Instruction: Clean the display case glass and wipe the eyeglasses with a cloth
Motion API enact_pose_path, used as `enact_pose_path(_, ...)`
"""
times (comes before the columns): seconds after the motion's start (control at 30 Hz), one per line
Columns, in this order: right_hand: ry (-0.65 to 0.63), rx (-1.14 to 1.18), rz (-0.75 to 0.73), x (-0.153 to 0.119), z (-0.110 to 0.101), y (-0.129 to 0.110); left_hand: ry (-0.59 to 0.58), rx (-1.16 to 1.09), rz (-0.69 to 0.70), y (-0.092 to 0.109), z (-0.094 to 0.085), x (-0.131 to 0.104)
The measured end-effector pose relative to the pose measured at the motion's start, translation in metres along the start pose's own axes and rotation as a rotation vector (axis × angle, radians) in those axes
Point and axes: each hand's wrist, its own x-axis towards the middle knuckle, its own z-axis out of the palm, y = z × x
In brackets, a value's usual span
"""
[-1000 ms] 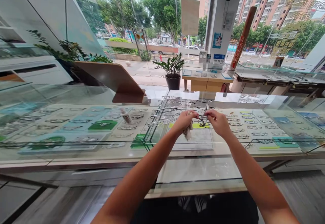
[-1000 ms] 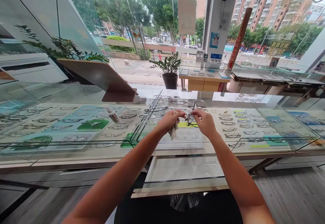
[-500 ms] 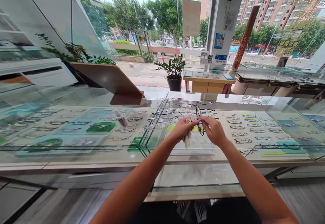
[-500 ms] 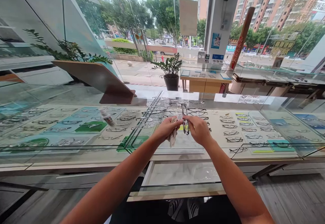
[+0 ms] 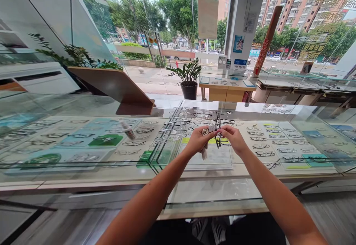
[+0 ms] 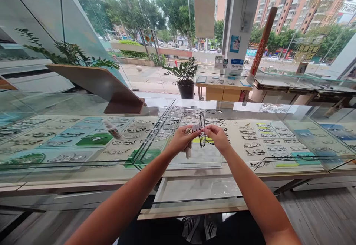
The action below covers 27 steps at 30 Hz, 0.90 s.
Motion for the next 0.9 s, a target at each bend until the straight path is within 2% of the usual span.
enact_pose_path(0.1,0.006,0.091,0.048,0.001,-0.004,-0.002,0.061,0.077,0.055,-0.004,-0.006,0.004)
enact_pose_path(0.27,-0.027,0.128,0.094,0.003,-0.013,-0.006,0.387,0.528,0.360,-0.018,-0.029,0.015)
enact_pose_path(0.33,-0.060,0.118,0.115,0.003,-0.015,-0.007,0.452,0.695,0.442,-0.023,-0.037,0.017)
enact_pose_path(0.43,-0.093,0.115,0.138,0.002,-0.015,-0.007,0.512,0.814,0.481,-0.027,-0.043,0.019)
enact_pose_path(0.6,-0.083,0.229,0.141,0.003,-0.017,-0.009,0.630,0.826,0.508,-0.025,-0.042,0.018)
enact_pose_path(0.7,-0.086,0.309,0.140,0.003,-0.019,-0.009,0.597,0.809,0.596,-0.023,-0.034,0.014)
enact_pose_path(0.9,-0.181,0.367,0.101,-0.001,-0.019,-0.010,0.278,0.852,0.815,-0.023,-0.006,0.002)
